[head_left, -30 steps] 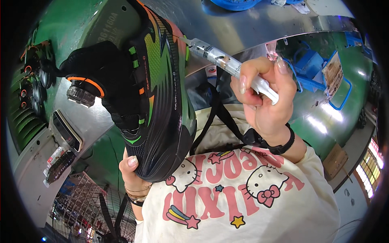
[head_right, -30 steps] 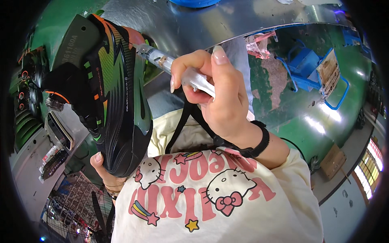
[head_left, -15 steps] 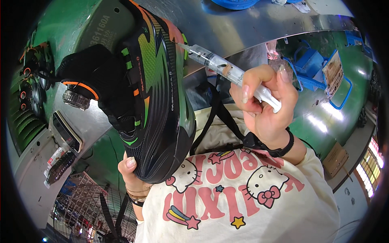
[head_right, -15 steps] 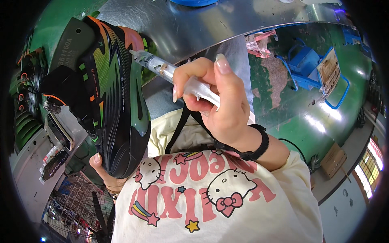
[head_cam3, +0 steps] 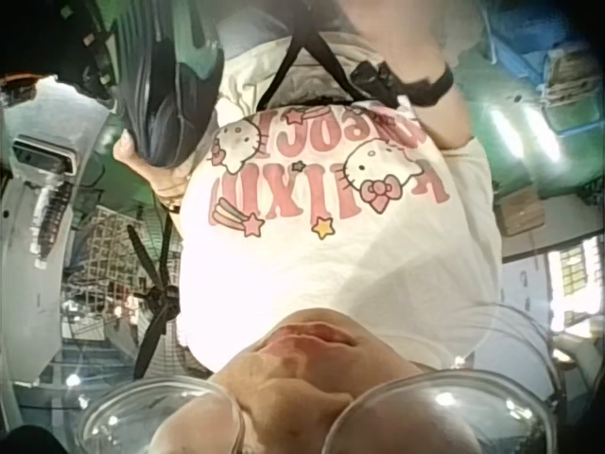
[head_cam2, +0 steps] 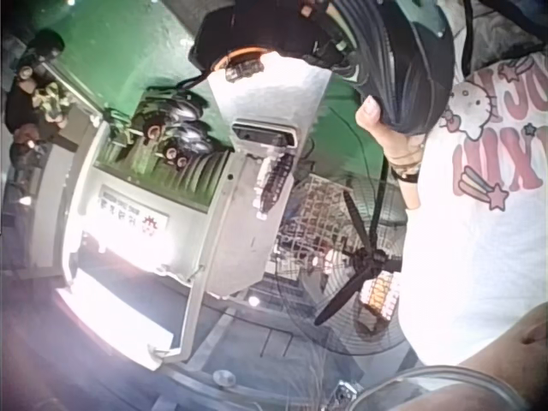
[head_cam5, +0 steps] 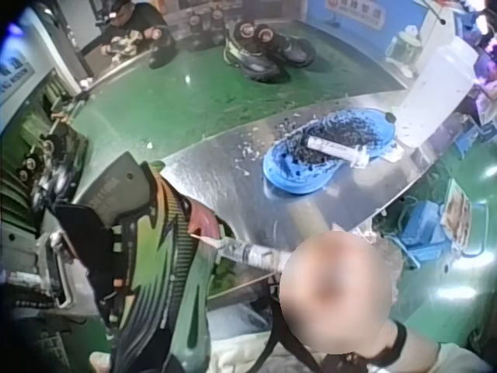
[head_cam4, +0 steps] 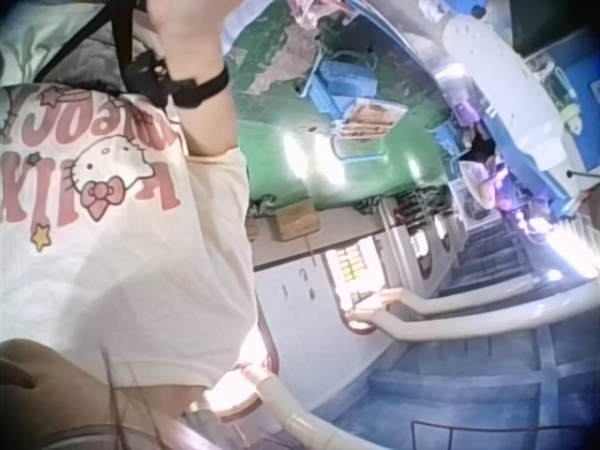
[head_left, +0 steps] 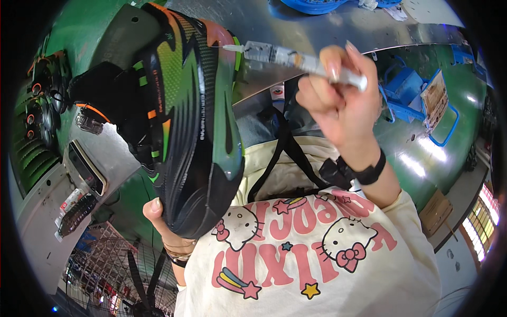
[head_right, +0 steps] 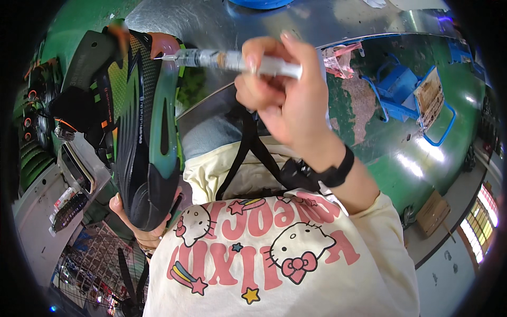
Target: Apply adhesive using a syringe to the seam between the sneaker upper and the sole.
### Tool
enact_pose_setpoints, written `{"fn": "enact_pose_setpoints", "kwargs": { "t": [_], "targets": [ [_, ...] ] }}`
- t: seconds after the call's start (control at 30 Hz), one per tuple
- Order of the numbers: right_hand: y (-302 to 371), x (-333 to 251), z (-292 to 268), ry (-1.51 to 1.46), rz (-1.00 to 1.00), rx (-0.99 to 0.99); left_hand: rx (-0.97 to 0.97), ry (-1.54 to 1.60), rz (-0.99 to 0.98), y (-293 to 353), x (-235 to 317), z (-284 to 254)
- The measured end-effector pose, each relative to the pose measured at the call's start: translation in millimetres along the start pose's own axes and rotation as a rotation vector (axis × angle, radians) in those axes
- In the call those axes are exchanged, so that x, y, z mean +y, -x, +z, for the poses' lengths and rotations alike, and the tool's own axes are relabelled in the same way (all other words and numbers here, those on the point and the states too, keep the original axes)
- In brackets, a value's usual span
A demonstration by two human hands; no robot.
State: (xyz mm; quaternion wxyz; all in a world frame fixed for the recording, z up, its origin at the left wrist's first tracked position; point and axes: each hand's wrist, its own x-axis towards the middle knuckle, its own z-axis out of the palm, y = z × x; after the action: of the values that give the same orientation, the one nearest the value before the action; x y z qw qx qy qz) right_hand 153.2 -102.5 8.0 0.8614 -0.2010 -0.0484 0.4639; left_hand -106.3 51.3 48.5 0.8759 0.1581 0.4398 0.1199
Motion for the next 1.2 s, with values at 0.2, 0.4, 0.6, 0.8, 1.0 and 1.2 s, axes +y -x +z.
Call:
{"fn": "enact_pose_setpoints", "kwargs": {
  "t": [0.2, 0.4, 0.6, 0.8, 1.0, 1.2],
  "targets": [
    [-42.9, -26.9, -12.6, 0.136, 0.109, 0.006, -0.184, 0.126, 0.045, -8.2, 3.6, -14.2],
    [-33.0, -35.6, 14.0, 0.400, 0.055, -0.002, -0.134, 0.116, 0.007, -7.3, -3.0, -11.7],
    [12.0, -25.7, 55.8, 0.781, 0.046, 0.240, -0.174, 0.063, -0.112, -17.1, -26.0, -6.5],
    [56.3, -18.5, 62.8, 0.874, -0.020, 0.159, -0.392, -0.209, -0.268, -52.3, -38.7, -8.5],
    [87.8, -35.6, 65.7, 0.932, -0.019, 0.142, -0.529, -0.351, -0.247, -72.0, -62.1, 11.8],
    [91.5, -22.4, 78.8, 1.181, -0.007, 0.230, -0.479, -0.382, -0.278, -75.3, -51.4, 17.1]
  ]
}}
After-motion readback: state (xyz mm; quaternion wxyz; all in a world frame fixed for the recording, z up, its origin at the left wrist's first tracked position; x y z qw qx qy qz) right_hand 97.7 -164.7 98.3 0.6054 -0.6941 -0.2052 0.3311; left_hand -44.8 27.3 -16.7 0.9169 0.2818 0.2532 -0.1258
